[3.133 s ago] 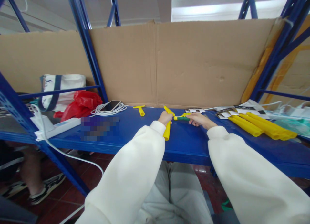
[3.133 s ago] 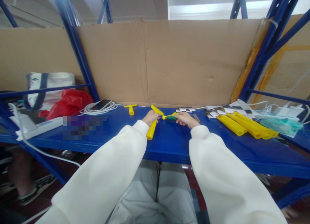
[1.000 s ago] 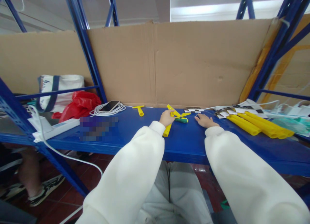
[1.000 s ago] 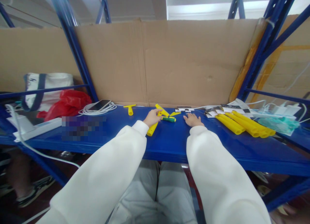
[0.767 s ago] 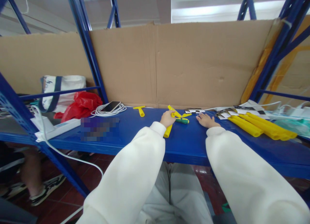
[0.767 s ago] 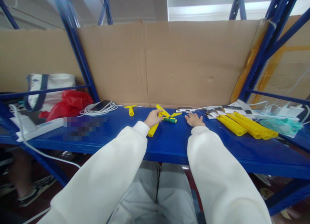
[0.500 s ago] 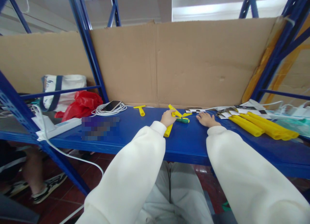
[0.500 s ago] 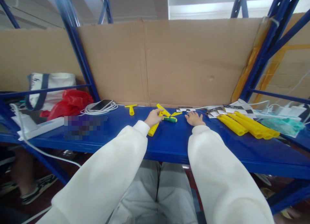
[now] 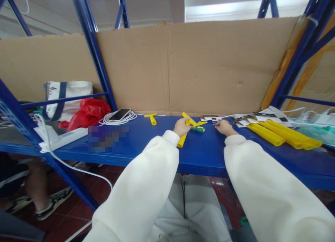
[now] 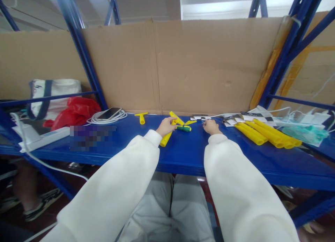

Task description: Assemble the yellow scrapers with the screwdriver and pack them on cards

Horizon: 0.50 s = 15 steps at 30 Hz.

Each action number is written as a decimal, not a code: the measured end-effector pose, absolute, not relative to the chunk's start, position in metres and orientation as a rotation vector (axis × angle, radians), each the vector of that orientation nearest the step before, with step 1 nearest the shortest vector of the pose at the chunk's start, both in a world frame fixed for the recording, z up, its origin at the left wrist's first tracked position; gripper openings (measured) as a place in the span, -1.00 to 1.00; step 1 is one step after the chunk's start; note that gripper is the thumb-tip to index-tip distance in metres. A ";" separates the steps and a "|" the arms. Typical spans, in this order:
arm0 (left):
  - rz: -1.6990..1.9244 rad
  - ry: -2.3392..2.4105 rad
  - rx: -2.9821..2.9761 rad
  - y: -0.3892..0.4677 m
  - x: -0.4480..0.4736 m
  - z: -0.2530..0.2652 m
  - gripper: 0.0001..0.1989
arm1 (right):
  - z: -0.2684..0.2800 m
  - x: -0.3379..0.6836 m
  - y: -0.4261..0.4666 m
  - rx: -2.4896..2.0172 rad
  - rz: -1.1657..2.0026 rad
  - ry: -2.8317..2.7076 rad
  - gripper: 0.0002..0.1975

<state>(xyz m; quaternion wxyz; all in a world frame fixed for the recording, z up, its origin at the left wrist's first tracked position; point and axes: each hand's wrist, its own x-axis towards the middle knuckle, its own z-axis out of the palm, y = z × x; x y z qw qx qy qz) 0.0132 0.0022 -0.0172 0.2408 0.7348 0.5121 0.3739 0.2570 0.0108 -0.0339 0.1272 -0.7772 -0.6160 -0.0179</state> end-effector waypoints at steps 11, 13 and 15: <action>1.050 1.378 2.035 -0.001 0.013 -0.014 -0.50 | -0.022 0.245 0.005 -2.345 0.116 -1.590 -0.81; 1.054 1.366 2.033 -0.001 0.013 -0.013 -0.49 | -0.023 0.245 0.005 -2.291 0.144 -1.592 -0.83; 1.051 1.347 2.020 -0.001 0.014 -0.013 -0.49 | -0.023 0.244 0.004 -2.225 0.169 -1.621 -0.85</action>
